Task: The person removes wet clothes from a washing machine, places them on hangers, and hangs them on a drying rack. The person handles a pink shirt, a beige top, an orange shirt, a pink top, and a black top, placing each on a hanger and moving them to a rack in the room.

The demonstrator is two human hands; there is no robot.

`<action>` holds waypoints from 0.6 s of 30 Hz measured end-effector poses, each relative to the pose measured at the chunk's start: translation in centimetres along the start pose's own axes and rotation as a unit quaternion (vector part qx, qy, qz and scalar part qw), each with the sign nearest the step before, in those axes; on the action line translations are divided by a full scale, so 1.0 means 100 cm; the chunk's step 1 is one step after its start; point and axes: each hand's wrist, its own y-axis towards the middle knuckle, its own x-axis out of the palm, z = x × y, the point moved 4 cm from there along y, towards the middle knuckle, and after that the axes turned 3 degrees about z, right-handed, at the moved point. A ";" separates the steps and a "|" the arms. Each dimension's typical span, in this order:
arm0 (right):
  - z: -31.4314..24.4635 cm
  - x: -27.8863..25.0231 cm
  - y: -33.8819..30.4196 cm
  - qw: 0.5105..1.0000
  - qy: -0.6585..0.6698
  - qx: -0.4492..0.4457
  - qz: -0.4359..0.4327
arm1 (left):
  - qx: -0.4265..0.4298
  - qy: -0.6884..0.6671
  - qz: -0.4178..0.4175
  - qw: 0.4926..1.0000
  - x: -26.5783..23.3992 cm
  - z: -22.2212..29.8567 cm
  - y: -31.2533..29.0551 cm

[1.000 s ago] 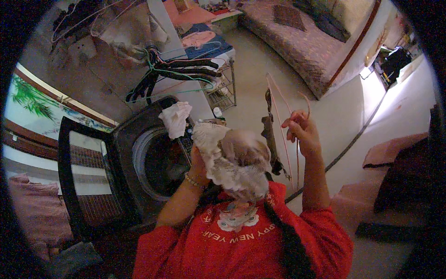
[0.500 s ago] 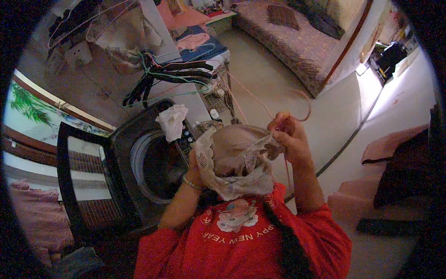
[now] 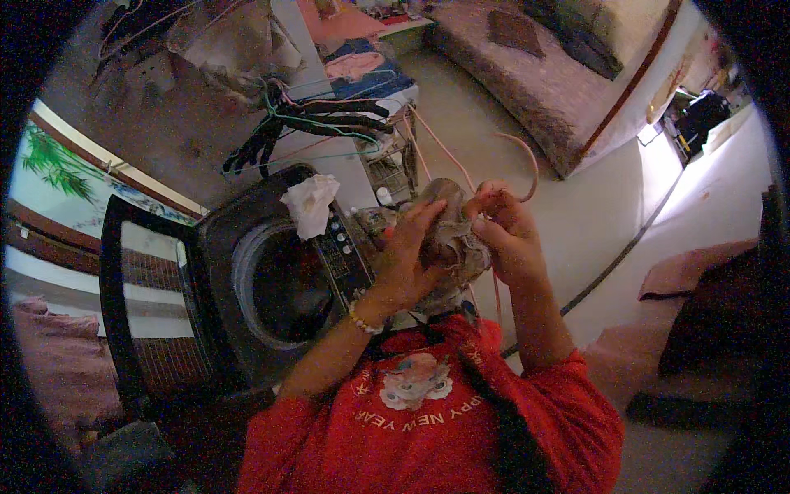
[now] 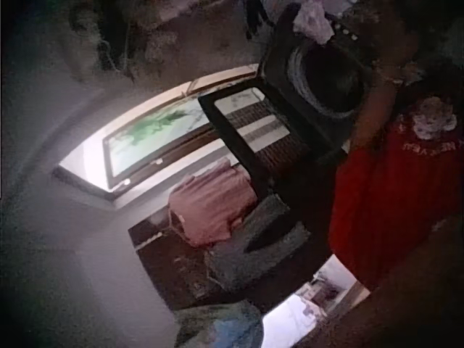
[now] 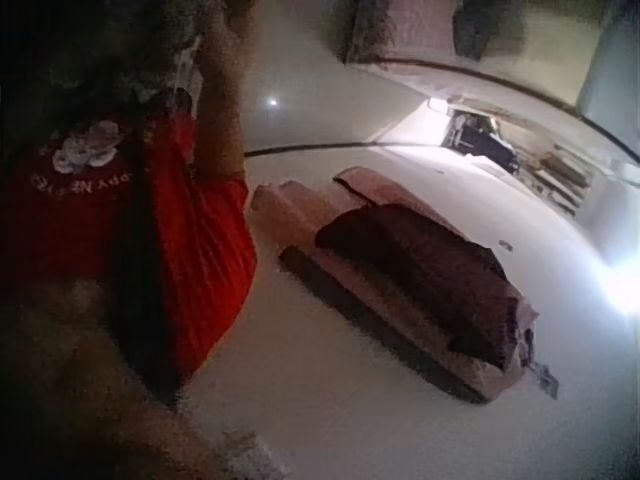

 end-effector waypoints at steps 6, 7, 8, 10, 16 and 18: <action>0.000 -0.009 0.001 0.999 -0.032 0.007 0.033 | -0.057 -0.016 -0.072 0.996 -0.017 -0.014 0.021; -0.001 -0.011 0.001 0.999 -0.042 0.005 0.030 | -0.009 0.036 -0.066 0.997 -0.020 -0.005 0.028; -0.002 -0.012 0.000 0.998 -0.053 0.004 0.028 | 0.039 0.087 -0.059 0.994 -0.022 0.004 0.033; -0.006 -0.004 0.001 0.997 -0.064 -0.007 0.038 | 0.079 0.075 -0.084 0.991 -0.015 0.020 0.036; -0.007 0.004 0.003 0.997 -0.070 -0.033 0.007 | -0.015 0.034 -0.134 0.990 0.010 0.016 0.028; -0.009 0.001 0.001 0.999 -0.051 -0.002 0.007 | 0.029 0.101 -0.179 0.978 0.004 0.007 0.028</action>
